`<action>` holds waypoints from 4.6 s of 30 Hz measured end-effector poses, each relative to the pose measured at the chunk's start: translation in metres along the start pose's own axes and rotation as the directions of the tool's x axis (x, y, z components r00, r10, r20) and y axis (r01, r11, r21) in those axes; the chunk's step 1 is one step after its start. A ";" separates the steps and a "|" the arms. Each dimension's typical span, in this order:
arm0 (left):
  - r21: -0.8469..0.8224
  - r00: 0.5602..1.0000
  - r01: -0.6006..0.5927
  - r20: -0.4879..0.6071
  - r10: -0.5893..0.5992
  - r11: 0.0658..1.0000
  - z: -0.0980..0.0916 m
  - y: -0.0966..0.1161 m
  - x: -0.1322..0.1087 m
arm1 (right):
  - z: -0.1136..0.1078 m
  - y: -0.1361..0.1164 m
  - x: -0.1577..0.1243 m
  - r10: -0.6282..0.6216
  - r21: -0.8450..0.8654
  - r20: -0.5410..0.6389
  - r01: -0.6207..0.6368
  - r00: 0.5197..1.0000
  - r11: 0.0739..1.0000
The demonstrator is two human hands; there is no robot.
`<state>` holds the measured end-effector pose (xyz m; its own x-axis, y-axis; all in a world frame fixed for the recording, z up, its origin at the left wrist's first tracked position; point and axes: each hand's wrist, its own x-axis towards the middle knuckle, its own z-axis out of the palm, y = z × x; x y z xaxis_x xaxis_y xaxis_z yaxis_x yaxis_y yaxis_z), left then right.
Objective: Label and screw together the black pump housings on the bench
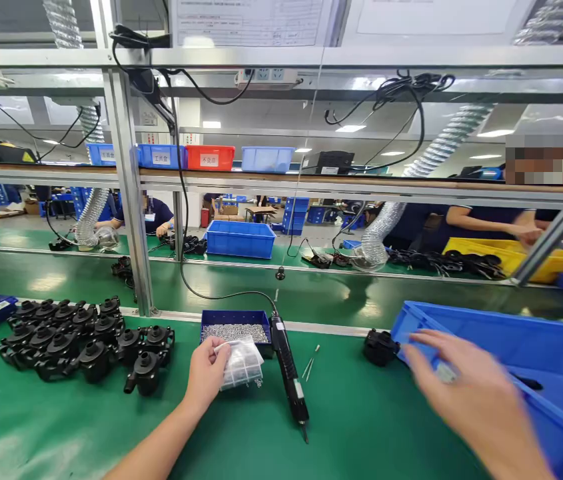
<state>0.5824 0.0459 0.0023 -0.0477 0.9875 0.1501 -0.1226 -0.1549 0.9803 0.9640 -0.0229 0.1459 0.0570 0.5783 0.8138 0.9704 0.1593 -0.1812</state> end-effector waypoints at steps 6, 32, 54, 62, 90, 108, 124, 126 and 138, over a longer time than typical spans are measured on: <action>-0.163 0.999 0.038 -0.027 -0.043 0.986 0.002 0.010 -0.006 | 0.077 -0.143 -0.022 -0.064 0.457 0.730 -0.416 0.680 0.786; 0.173 0.968 -0.239 -0.034 0.248 0.956 -0.007 0.013 -0.009 | 0.122 -0.156 -0.080 -0.092 0.637 0.382 -0.190 0.919 0.747; 0.373 0.760 -0.647 0.247 0.601 0.665 0.008 0.027 -0.030 | 0.108 -0.153 -0.057 -0.416 0.514 -0.043 0.377 0.909 0.771; 0.354 0.719 -0.688 0.221 0.658 0.633 0.008 0.024 -0.030 | 0.111 -0.156 -0.057 -0.380 0.567 -0.014 0.320 0.925 0.759; 0.287 0.894 -0.441 0.057 0.444 0.850 0.013 0.020 -0.038 | 0.103 -0.157 -0.058 -0.524 0.519 -0.168 0.527 0.835 0.673; 0.576 0.682 -0.655 0.170 0.712 0.489 0.008 0.005 -0.023 | 0.128 0.087 -0.025 0.607 -0.006 -0.004 -0.607 0.795 0.795; 0.386 0.552 -0.823 0.369 0.748 0.417 0.018 -0.004 -0.035 | 0.086 -0.157 -0.059 0.012 0.666 0.584 -0.488 0.812 0.564; 0.355 0.645 -0.757 0.278 0.711 0.548 0.019 -0.007 -0.037 | 0.085 -0.165 -0.068 -0.032 0.684 0.579 -0.464 0.815 0.563; 0.147 0.925 -0.332 0.245 0.291 0.932 0.029 -0.009 -0.040 | 0.086 -0.153 -0.074 -0.109 0.675 0.532 -0.344 0.840 0.652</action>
<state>0.6139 0.0083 -0.0091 0.1634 0.8752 0.4553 0.0474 -0.4679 0.8825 0.7909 -0.0216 0.0659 -0.1827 0.8940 0.4091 0.4552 0.4458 -0.7708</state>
